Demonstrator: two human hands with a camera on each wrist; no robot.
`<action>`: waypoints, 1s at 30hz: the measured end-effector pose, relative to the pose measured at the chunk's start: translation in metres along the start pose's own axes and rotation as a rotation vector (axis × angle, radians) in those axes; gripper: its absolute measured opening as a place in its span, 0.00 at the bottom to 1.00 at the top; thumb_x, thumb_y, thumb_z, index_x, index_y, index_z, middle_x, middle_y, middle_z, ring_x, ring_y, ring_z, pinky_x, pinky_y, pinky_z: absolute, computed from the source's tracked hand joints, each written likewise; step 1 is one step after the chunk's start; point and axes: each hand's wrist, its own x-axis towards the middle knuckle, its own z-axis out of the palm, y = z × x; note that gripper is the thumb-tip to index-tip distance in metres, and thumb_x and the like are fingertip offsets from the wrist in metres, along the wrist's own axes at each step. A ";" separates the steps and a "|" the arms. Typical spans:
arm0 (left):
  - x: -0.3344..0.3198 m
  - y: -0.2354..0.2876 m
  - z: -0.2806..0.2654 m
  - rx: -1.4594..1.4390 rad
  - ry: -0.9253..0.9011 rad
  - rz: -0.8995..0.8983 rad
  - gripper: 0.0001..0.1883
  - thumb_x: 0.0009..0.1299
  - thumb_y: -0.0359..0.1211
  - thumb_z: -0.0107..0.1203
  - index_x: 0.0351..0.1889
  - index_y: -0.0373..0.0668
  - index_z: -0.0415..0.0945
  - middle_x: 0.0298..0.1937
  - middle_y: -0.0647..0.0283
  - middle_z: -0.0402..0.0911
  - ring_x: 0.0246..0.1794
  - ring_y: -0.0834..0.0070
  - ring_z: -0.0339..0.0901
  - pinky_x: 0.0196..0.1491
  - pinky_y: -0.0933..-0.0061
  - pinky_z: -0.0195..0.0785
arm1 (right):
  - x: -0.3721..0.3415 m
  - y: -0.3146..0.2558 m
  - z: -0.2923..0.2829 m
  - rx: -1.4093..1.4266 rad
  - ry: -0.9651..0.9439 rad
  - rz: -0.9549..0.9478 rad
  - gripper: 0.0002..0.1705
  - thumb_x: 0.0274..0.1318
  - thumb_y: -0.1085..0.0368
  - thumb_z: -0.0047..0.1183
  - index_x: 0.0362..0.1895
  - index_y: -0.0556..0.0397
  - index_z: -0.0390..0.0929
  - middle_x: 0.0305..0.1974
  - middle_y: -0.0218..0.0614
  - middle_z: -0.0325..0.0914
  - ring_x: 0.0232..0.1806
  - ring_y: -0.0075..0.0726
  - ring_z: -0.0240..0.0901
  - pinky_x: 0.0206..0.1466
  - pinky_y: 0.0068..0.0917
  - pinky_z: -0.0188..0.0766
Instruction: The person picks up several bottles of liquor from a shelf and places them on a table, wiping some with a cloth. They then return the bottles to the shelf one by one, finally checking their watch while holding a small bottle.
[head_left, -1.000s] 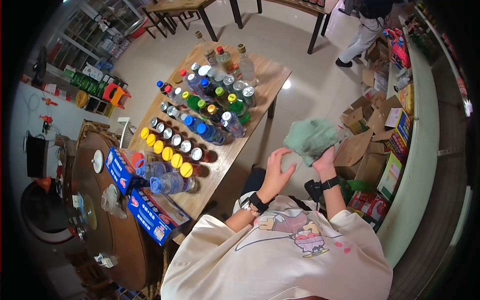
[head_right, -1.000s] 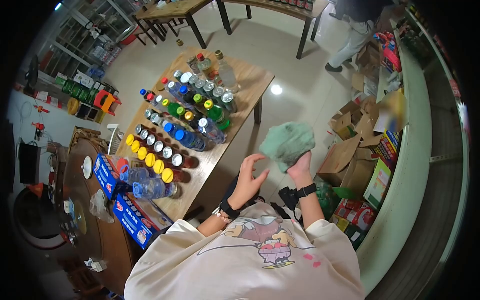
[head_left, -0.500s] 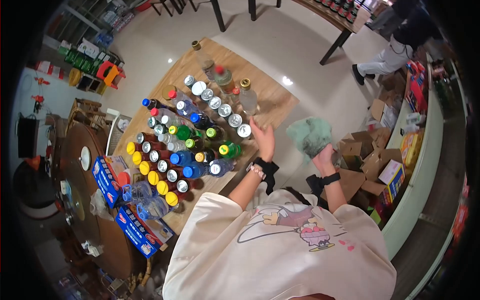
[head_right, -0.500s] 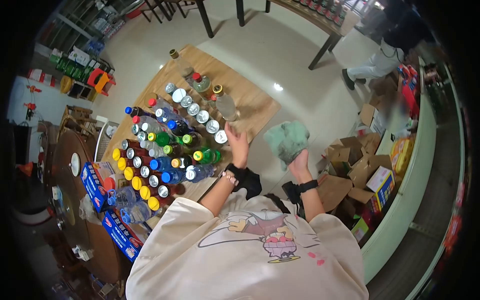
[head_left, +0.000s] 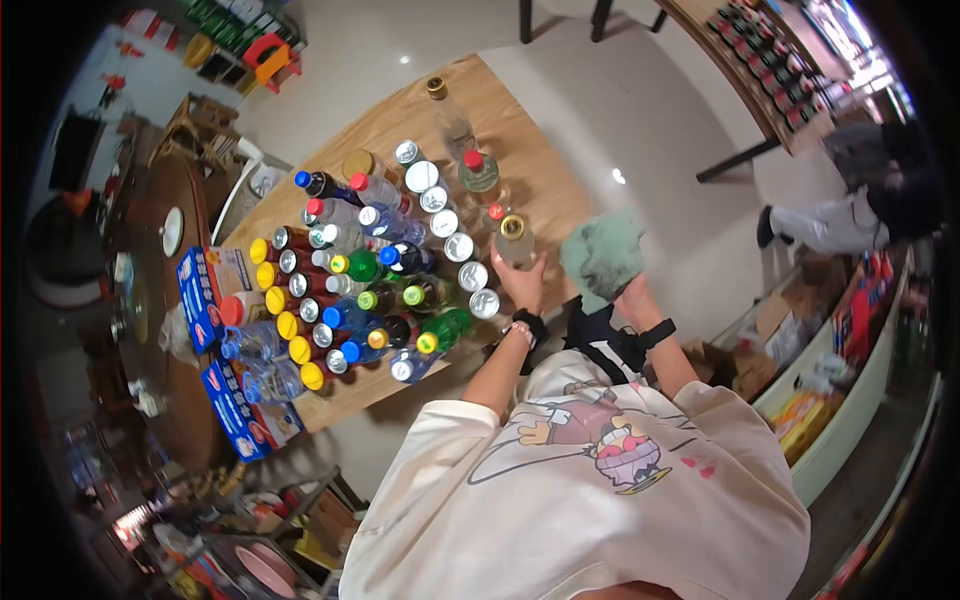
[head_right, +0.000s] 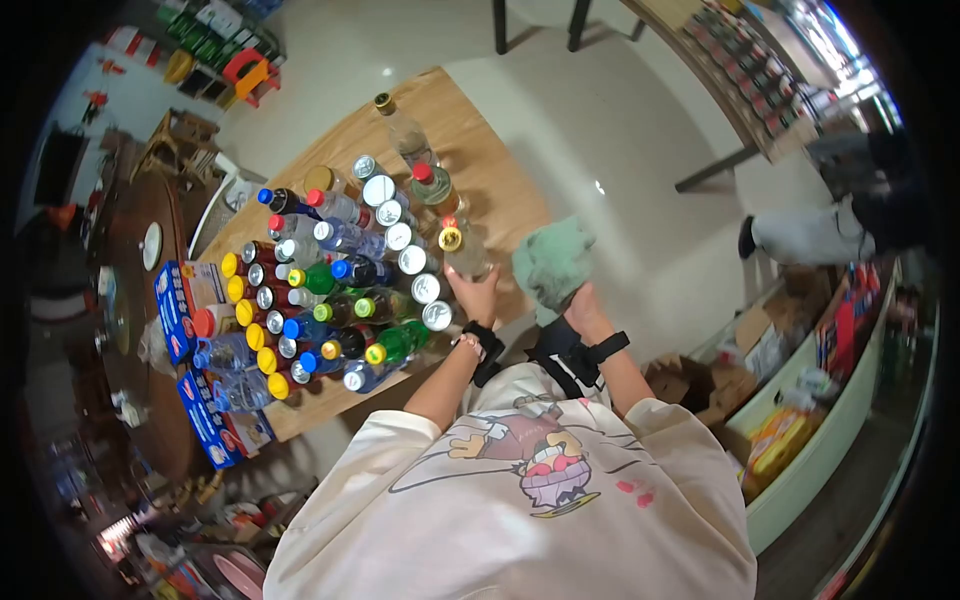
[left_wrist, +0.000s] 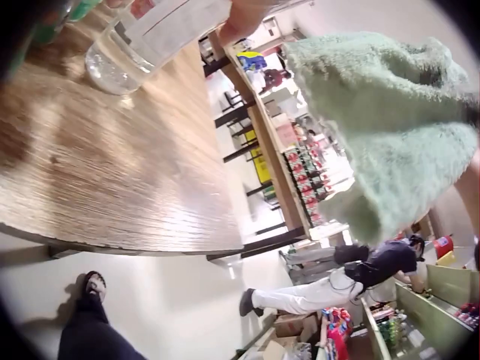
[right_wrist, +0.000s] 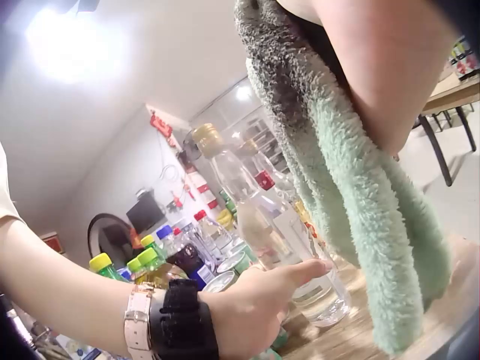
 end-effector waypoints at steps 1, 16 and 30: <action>0.002 0.000 0.002 -0.049 0.019 0.009 0.46 0.48 0.24 0.69 0.63 0.35 0.50 0.59 0.54 0.64 0.55 0.67 0.67 0.59 0.68 0.60 | 0.014 -0.005 -0.007 -0.008 -0.019 0.037 0.29 0.64 0.48 0.38 0.62 0.52 0.61 0.60 0.36 0.64 0.61 0.36 0.62 0.63 0.36 0.60; -0.017 0.089 0.007 0.370 0.158 0.018 0.35 0.47 0.35 0.70 0.51 0.38 0.65 0.40 0.54 0.79 0.44 0.63 0.77 0.47 0.66 0.68 | 0.129 -0.050 0.028 -0.747 -0.922 0.389 0.38 0.50 0.61 0.61 0.63 0.56 0.58 0.55 0.37 0.68 0.57 0.30 0.62 0.61 0.28 0.59; -0.010 0.225 -0.032 0.498 -0.262 -0.015 0.33 0.44 0.43 0.69 0.47 0.40 0.72 0.34 0.51 0.79 0.34 0.50 0.77 0.36 0.65 0.71 | 0.088 -0.089 0.156 -0.214 -0.620 0.382 0.32 0.52 0.62 0.58 0.59 0.58 0.61 0.52 0.36 0.71 0.49 0.27 0.69 0.51 0.27 0.70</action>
